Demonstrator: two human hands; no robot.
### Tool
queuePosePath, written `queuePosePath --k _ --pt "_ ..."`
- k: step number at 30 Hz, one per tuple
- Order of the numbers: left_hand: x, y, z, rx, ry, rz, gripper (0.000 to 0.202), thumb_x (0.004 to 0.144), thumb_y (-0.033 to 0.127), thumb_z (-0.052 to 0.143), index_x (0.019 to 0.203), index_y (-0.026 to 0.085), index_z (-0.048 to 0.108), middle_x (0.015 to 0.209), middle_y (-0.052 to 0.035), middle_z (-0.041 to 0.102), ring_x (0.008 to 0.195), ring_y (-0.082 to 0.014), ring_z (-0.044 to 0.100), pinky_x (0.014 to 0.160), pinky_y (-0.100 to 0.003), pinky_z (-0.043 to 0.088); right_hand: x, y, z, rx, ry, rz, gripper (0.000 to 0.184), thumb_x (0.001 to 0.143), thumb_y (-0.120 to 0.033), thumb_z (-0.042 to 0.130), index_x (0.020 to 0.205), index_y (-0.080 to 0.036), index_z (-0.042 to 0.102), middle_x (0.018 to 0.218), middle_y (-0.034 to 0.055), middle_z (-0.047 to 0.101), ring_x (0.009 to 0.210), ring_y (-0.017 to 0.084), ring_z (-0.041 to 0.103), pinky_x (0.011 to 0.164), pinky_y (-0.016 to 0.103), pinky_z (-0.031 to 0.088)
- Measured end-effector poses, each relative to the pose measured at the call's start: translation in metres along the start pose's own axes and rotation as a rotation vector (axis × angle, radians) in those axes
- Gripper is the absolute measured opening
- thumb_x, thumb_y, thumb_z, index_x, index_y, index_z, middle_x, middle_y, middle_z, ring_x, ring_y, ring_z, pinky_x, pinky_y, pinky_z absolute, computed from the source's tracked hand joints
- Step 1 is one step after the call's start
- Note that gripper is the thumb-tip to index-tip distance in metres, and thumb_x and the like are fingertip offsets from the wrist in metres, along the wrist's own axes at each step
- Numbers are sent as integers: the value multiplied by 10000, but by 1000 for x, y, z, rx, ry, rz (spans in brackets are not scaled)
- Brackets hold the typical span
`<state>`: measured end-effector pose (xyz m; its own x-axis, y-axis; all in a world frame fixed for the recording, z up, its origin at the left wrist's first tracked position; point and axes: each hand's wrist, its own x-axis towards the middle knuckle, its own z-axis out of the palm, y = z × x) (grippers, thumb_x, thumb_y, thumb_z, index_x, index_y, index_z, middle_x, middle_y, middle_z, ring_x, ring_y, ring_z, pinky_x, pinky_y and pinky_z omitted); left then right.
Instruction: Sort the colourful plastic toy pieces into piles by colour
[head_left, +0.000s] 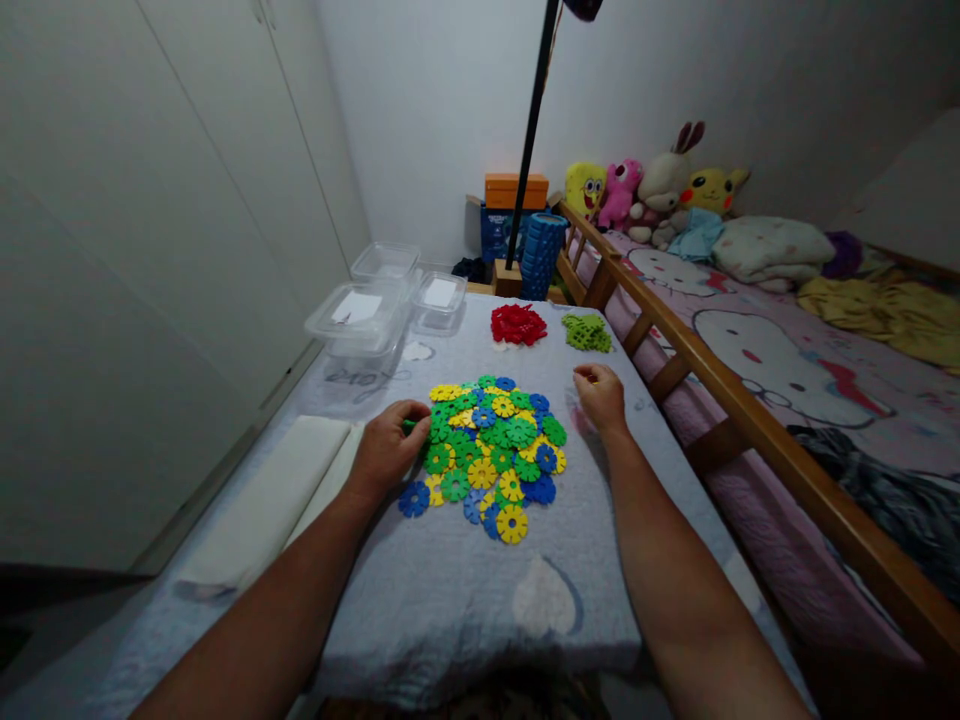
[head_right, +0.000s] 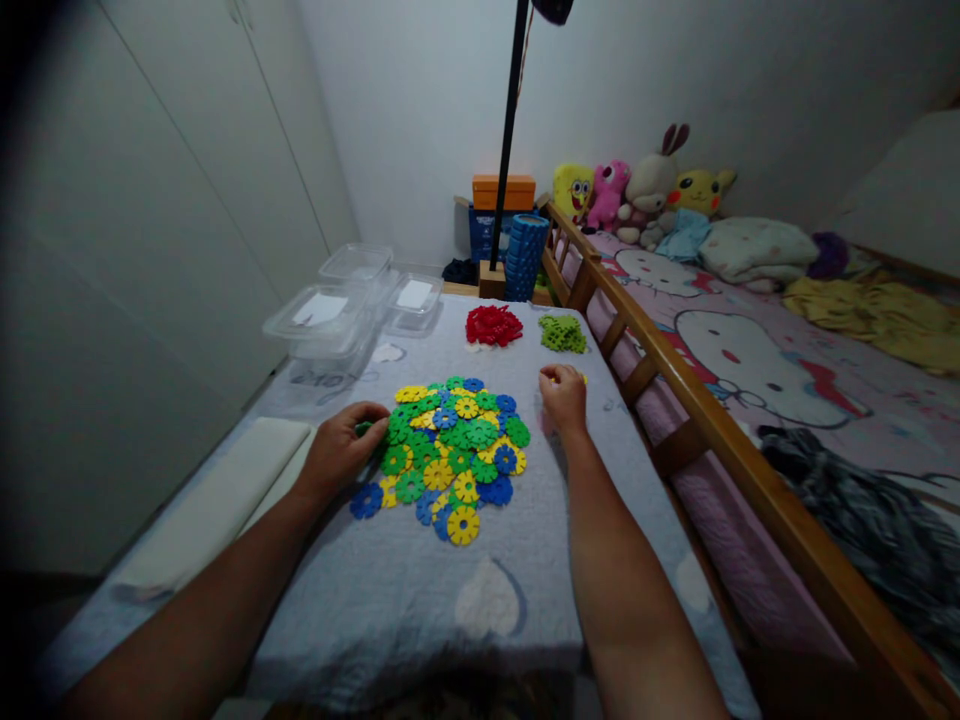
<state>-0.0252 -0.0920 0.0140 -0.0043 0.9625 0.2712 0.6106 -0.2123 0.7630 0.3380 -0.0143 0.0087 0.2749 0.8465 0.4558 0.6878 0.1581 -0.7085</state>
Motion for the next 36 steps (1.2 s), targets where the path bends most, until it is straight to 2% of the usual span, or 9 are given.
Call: queuePosePath --k 3,7,11,15,22,26,28,32,36 --pt "0 1 -1 -7 -5 -10 283 867 440 561 924 205 708 929 -51 753 867 -214 688 844 -333 533 -9 -20 9 -10 -215 -167 161 795 -285 606 825 -211 746 914 67 716 941 237 614 973 405 426" --pt "0 2 -1 -21 -7 -13 277 859 436 562 906 203 705 922 -51 751 869 -216 686 847 -337 532 -23 -45 21 -67 -432 -290 210 853 -262 606 967 -231 779 1045 77 709 1061 250 584 1017 425 384" --pt "0 2 -1 -31 -7 -15 279 860 434 562 906 200 706 925 -54 751 866 -215 685 858 -340 530 -36 -66 32 -185 -556 -359 355 875 -271 635 1215 -271 734 1295 86 645 1192 290 491 1033 460 358" --pt "-1 3 -1 -31 -9 -20 275 862 432 562 908 203 707 926 -50 753 868 -217 687 854 -337 528 -42 -76 42 -273 -597 -358 358 868 -268 665 1220 -286 723 1332 90 614 1220 314 450 1018 469 364" --pt "-1 3 -1 -31 -10 -29 274 859 439 565 908 214 714 912 -37 758 842 -209 686 848 -327 532 -37 -74 42 -176 -538 -290 248 811 -247 715 1056 -241 751 1118 91 681 1111 286 523 983 440 399" --pt "0 4 -1 -29 -14 -33 274 852 441 563 897 216 713 884 -30 756 822 -205 683 809 -310 532 -32 -69 39 77 -500 -183 124 801 -254 656 888 -227 740 896 32 718 890 213 601 893 373 453" --pt "0 5 -2 -32 -9 -31 273 847 441 566 888 214 712 872 -30 753 816 -204 680 790 -305 528 -28 -65 36 215 -451 -96 154 789 -320 640 850 -213 732 828 18 717 796 192 612 800 334 478" --pt "0 4 -2 -43 -5 -32 280 850 449 571 891 213 715 871 -29 750 812 -202 679 770 -298 520 -12 -44 27 373 -217 88 275 722 -437 645 821 -189 708 788 30 712 742 190 623 732 319 499" --pt "0 4 -2 -51 -21 -43 284 847 459 573 889 219 718 867 -21 750 806 -201 678 754 -289 519 7 -6 11 340 79 207 293 673 -420 621 822 -177 690 807 53 712 761 208 640 751 339 517"
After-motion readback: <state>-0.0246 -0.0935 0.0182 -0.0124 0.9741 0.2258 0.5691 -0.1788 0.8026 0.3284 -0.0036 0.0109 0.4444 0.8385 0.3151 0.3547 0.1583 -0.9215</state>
